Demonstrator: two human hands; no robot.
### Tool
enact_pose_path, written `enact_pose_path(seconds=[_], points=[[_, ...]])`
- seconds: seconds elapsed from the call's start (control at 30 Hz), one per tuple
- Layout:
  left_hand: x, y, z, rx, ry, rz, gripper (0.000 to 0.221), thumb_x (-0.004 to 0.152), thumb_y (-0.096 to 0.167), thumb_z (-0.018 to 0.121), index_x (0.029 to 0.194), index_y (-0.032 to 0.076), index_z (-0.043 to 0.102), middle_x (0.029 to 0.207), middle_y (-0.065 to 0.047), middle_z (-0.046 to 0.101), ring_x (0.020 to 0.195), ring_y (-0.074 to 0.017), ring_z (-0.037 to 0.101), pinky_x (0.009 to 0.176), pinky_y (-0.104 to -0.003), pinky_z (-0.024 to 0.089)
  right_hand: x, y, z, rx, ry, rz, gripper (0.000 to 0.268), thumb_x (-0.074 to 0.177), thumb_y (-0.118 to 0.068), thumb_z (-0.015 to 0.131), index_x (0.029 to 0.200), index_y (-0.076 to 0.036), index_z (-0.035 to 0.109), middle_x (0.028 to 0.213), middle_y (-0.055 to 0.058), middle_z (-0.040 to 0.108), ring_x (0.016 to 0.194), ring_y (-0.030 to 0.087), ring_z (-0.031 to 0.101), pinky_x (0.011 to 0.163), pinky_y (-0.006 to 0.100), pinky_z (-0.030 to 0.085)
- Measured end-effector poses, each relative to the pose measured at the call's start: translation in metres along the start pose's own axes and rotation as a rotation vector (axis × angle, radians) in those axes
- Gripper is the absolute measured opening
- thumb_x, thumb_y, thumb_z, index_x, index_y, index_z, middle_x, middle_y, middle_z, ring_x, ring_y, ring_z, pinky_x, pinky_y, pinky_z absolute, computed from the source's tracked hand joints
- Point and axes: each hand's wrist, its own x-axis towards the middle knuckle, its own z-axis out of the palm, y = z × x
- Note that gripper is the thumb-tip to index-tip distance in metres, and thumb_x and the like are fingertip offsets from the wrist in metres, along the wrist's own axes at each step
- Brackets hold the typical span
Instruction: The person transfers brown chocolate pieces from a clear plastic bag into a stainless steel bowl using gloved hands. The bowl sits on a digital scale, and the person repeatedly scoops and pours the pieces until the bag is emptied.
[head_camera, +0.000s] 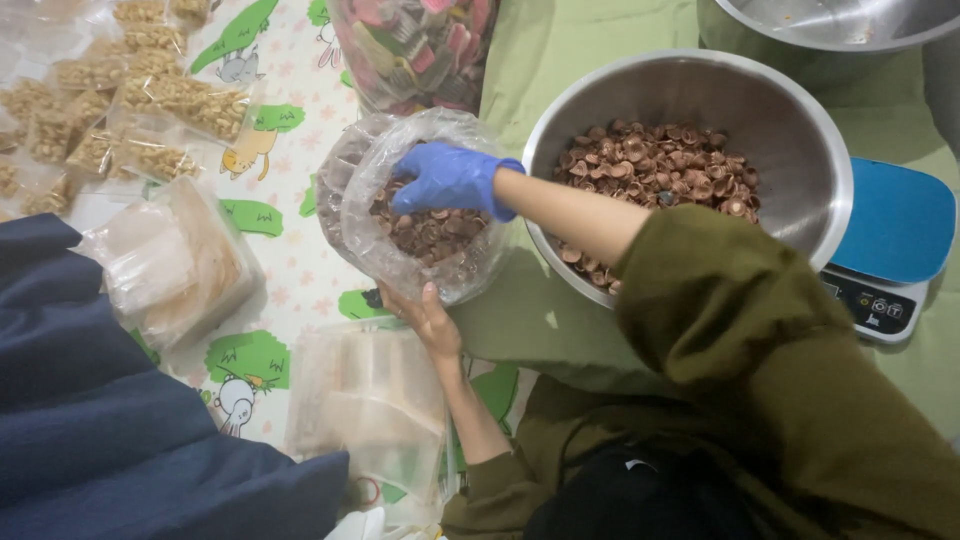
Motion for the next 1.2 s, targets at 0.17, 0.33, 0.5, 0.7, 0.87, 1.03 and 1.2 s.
enact_pose_path(seconds=[0.17, 0.33, 0.5, 0.7, 0.87, 1.03, 1.2], points=[[0.000, -0.008, -0.002, 0.025, -0.004, 0.025, 0.077, 0.103, 0.036, 0.049, 0.163, 0.008, 0.009, 0.159, -0.022, 0.015, 0.151, -0.0386, 0.015, 0.127, -0.055, 0.008, -0.053, -0.017, -0.040, 0.029, 0.018, 0.062, 0.061, 0.072, -0.053, 0.074, 0.125, -0.022, 0.073, 0.122, 0.009, 0.074, 0.123, 0.031, 0.065, 0.105, 0.046, 0.051], [0.001, -0.004, 0.005, 0.046, 0.067, 0.068, 0.080, 0.101, 0.041, 0.052, 0.159, -0.001, 0.017, 0.159, -0.030, 0.021, 0.151, -0.0447, 0.017, 0.124, -0.058, 0.018, -0.108, -0.012, -0.090, -0.063, -0.002, 0.066, 0.042, 0.081, -0.042, 0.060, 0.109, -0.012, 0.071, 0.101, 0.003, 0.067, 0.077, 0.016, 0.062, 0.069, 0.030, 0.051], [0.003, 0.032, 0.002, 0.014, 0.033, -0.050, 0.085, 0.093, 0.048, 0.050, 0.162, 0.012, 0.014, 0.165, -0.025, 0.017, 0.154, -0.0420, 0.008, 0.123, -0.064, 0.015, -0.147, 0.024, -0.110, -0.240, 0.018, 0.051, 0.052, 0.087, -0.051, 0.051, 0.113, -0.009, 0.069, 0.105, 0.009, 0.070, 0.089, 0.025, 0.064, 0.079, 0.039, 0.050], [0.002, 0.035, 0.004, 0.016, 0.034, -0.064, 0.085, 0.094, 0.047, 0.048, 0.162, 0.014, 0.010, 0.168, -0.021, 0.013, 0.157, -0.0369, 0.003, 0.124, -0.063, 0.011, -0.162, 0.083, -0.131, -0.383, -0.081, 0.037, 0.054, 0.088, -0.054, 0.059, 0.128, -0.020, 0.070, 0.120, 0.006, 0.070, 0.108, 0.026, 0.065, 0.094, 0.042, 0.048], [0.002, 0.030, 0.005, 0.018, 0.042, -0.064, 0.083, 0.095, 0.043, 0.050, 0.162, 0.015, 0.011, 0.168, -0.021, 0.014, 0.157, -0.0372, 0.004, 0.123, -0.064, 0.011, -0.171, 0.091, -0.129, -0.435, -0.146, 0.070, 0.054, 0.098, -0.044, 0.046, 0.146, -0.021, 0.052, 0.150, 0.010, 0.051, 0.134, 0.034, 0.050, 0.114, 0.053, 0.036], [-0.002, 0.038, 0.001, -0.045, 0.023, -0.059, 0.076, 0.098, 0.032, 0.055, 0.161, 0.009, 0.017, 0.158, -0.016, 0.020, 0.151, -0.0286, 0.021, 0.131, -0.045, 0.012, -0.183, 0.099, -0.092, -0.329, -0.181, 0.064, 0.063, 0.104, -0.029, 0.047, 0.159, -0.006, 0.028, 0.158, 0.038, 0.025, 0.144, 0.060, 0.021, 0.116, 0.078, 0.017], [0.001, 0.025, 0.002, -0.044, 0.013, -0.046, 0.077, 0.100, 0.034, 0.054, 0.162, 0.012, 0.016, 0.158, -0.015, 0.021, 0.151, -0.0286, 0.019, 0.130, -0.047, 0.013, -0.193, 0.144, -0.067, -0.768, -0.235, -0.138, 0.062, 0.107, -0.038, 0.037, 0.162, -0.013, 0.021, 0.170, 0.022, 0.008, 0.152, 0.047, 0.015, 0.120, 0.065, 0.018]])
